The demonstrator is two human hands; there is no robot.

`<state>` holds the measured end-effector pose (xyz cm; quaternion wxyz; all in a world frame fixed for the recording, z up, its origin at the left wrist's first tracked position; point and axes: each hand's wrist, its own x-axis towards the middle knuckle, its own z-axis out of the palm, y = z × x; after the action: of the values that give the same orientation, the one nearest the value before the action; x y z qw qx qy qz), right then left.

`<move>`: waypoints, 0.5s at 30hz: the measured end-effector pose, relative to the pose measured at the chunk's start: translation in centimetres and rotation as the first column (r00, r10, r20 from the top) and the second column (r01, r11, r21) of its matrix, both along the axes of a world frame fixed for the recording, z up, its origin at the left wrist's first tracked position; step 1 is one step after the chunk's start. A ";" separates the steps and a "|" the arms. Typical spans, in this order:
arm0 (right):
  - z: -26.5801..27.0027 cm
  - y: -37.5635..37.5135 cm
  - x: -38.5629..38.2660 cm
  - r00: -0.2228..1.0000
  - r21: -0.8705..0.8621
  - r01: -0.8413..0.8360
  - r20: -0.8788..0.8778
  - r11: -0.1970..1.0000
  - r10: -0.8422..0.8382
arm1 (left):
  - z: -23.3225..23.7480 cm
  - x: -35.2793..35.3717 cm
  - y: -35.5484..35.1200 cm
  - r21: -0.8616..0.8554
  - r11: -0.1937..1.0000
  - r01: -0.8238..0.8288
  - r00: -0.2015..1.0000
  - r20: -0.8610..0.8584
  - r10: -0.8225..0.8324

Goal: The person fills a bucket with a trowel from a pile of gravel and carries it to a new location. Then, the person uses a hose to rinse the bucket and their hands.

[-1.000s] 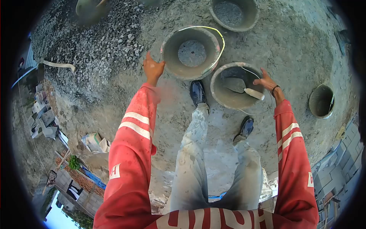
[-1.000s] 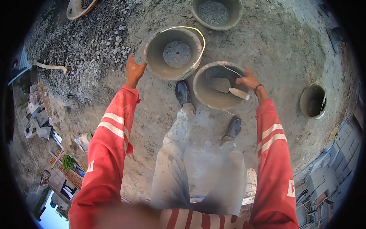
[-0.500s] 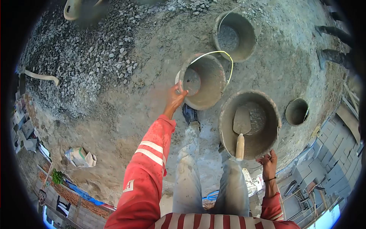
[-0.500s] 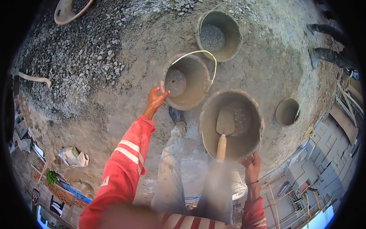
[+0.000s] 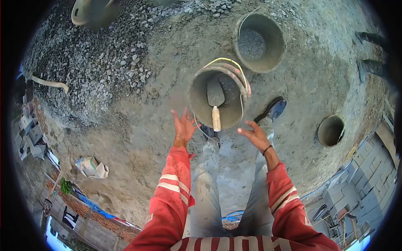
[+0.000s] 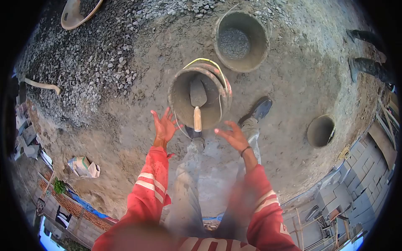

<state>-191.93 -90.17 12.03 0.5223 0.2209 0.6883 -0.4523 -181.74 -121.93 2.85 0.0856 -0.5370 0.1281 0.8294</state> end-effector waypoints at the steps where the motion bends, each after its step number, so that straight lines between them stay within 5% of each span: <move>1: -3.1 1.1 -1.6 0.992 0.124 0.041 -0.122 0.991 -0.026 | 0.6 -1.1 0.2 -0.004 1.000 -0.009 1.000 0.012 0.009; 2: -6.3 2.6 -3.5 0.969 0.243 0.097 -0.244 0.965 -0.037 | 1.3 -2.6 0.5 -0.196 0.937 0.289 0.957 0.087 -0.277; 3: -8.4 4.1 -6.8 0.931 0.313 0.259 -0.332 0.914 -0.150 | 1.1 -3.7 0.9 -0.345 0.752 0.562 0.827 0.209 -0.522; 4: -9.9 5.0 -10.1 0.872 0.263 0.407 -0.398 0.875 -0.286 | -0.3 -3.9 1.4 -0.334 0.754 0.566 0.825 0.222 -0.521; 6: -10.6 4.0 -16.8 0.852 0.236 0.497 -0.313 0.835 -0.419 | -3.6 -4.1 2.5 -0.304 0.579 0.756 0.653 0.310 -0.691; 9: -15.9 4.2 -23.2 0.862 0.139 0.499 -0.178 0.855 -0.474 | -4.2 -3.6 4.6 -0.491 0.476 0.730 0.681 0.459 -0.571; 10: -16.3 4.6 -23.9 0.856 0.136 0.510 -0.174 0.849 -0.487 | -2.9 -3.6 5.8 -0.575 0.526 0.627 0.774 0.379 -0.508; 12: -16.1 5.7 -24.4 0.838 -0.032 0.527 -0.151 0.850 -0.525 | 1.5 -2.2 7.5 -0.674 0.512 0.532 0.839 0.335 -0.430; 15: -17.1 6.8 -20.3 0.871 0.040 0.394 -0.335 0.918 -0.359 | 10.8 -0.7 7.2 -0.681 0.450 0.578 0.807 0.396 -0.437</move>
<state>-212.23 -83.35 -5.06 0.2928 0.3020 0.7309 -0.5375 -182.43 -114.70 13.60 0.1002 -0.5213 0.6195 0.5784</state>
